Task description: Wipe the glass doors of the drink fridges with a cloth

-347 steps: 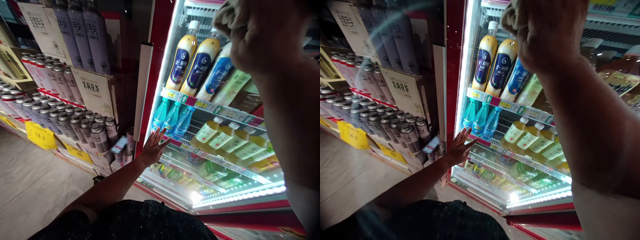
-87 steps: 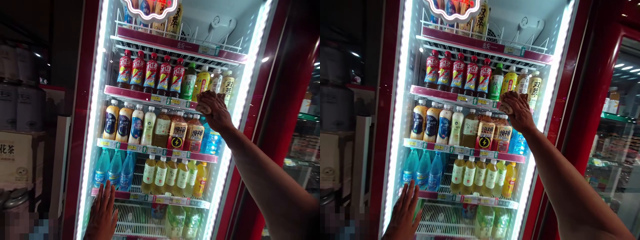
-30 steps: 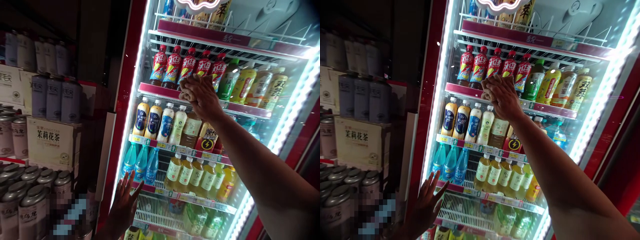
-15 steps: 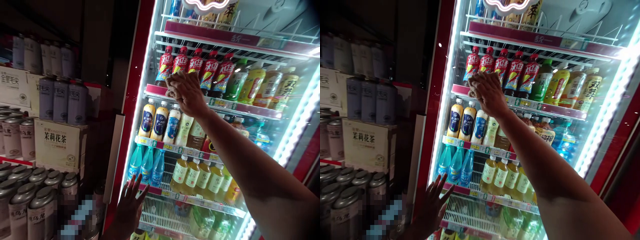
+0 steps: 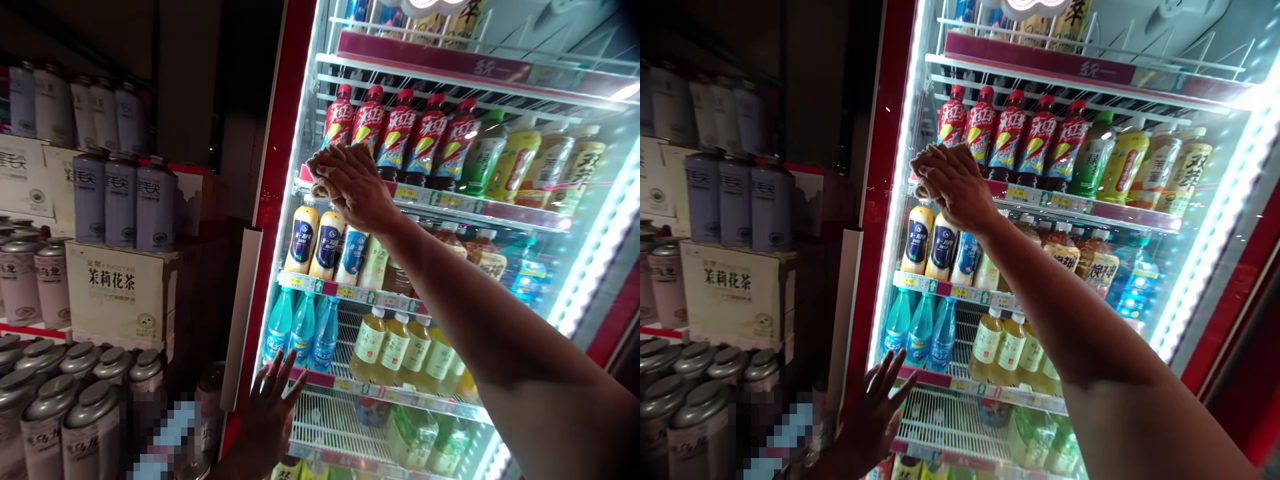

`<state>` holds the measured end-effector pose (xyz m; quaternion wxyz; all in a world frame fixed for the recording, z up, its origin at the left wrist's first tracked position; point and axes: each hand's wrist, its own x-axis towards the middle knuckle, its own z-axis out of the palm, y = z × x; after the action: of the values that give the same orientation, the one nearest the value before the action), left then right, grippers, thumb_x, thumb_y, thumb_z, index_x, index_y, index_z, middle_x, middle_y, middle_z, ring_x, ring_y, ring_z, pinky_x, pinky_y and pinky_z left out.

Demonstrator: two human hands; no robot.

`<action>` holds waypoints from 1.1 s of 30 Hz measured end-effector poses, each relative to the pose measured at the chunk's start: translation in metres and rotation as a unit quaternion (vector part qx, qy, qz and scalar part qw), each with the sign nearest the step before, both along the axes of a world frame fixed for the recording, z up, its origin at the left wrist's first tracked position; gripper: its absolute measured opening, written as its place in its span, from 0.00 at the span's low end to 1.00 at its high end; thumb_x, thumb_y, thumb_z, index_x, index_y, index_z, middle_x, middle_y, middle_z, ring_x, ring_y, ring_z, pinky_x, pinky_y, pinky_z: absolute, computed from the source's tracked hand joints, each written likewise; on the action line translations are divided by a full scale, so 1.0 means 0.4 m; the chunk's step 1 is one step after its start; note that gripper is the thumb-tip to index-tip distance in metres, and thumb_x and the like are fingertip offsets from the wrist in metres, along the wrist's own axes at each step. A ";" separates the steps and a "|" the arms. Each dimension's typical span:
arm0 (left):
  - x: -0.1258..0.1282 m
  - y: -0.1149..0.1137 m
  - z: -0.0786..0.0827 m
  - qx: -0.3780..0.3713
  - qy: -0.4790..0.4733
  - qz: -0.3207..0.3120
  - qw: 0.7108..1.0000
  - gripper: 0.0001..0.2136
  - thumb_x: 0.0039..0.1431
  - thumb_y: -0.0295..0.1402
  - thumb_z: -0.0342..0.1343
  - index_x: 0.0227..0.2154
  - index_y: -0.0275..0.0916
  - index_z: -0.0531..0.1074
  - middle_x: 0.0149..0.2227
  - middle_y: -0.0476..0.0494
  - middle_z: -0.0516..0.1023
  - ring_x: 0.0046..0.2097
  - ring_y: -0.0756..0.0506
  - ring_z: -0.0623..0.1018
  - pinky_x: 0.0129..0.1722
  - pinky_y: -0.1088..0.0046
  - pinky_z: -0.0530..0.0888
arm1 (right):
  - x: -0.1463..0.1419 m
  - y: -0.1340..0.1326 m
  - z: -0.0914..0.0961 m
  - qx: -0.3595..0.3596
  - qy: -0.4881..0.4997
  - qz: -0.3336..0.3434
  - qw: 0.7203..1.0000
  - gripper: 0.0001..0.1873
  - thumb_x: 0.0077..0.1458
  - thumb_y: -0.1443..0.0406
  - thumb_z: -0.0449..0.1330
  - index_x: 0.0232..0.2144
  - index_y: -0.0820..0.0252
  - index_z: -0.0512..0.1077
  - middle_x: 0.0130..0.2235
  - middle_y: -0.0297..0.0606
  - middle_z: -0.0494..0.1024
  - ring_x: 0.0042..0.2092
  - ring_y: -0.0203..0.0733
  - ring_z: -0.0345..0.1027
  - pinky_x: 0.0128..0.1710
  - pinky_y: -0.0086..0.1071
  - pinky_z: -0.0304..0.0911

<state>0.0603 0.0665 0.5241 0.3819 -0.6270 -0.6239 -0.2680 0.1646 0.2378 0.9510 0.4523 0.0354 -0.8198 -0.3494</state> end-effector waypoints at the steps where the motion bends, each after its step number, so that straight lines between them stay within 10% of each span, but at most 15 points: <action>1: -0.001 -0.001 0.001 0.005 0.001 -0.003 1.000 0.37 0.59 0.26 0.57 0.70 0.53 0.58 0.76 0.43 0.51 0.76 0.35 0.52 0.66 0.55 0.64 | -0.003 -0.003 0.004 -0.002 -0.001 -0.004 1.000 0.27 0.71 0.58 0.48 0.69 0.38 0.60 0.70 0.26 0.66 0.75 0.47 0.50 0.77 0.54 0.46; 24: -0.006 -0.010 0.011 -0.019 -0.027 -0.028 0.999 0.38 0.60 0.26 0.56 0.72 0.52 0.53 0.77 0.45 0.47 0.76 0.37 0.52 0.68 0.54 0.61 | -0.087 -0.083 0.008 -0.028 -0.048 -0.063 0.996 0.27 0.70 0.55 0.49 0.69 0.35 0.61 0.71 0.20 0.63 0.76 0.46 0.45 0.79 0.51 0.37; 28: 0.014 -0.015 0.016 -0.046 -0.052 -0.019 0.997 0.35 0.61 0.25 0.56 0.71 0.50 0.57 0.77 0.44 0.45 0.77 0.37 0.48 0.70 0.52 0.60 | -0.056 -0.094 0.039 -0.035 -0.012 -0.073 0.997 0.28 0.75 0.56 0.43 0.69 0.60 0.61 0.72 0.36 0.63 0.76 0.53 0.45 0.76 0.55 0.41; 33: 0.045 -0.018 0.023 -0.070 -0.082 -0.013 0.994 0.34 0.61 0.23 0.55 0.69 0.45 0.59 0.78 0.40 0.38 0.77 0.33 0.41 0.70 0.43 0.61 | -0.033 -0.069 0.059 -0.016 -0.002 -0.049 0.999 0.26 0.72 0.60 0.48 0.67 0.59 0.65 0.69 0.34 0.68 0.72 0.53 0.56 0.71 0.49 0.47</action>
<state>0.0781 0.0592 0.5335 0.2814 -0.6360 -0.6621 -0.2791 0.1512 0.2100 0.9746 0.4339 -0.0115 -0.8269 -0.3575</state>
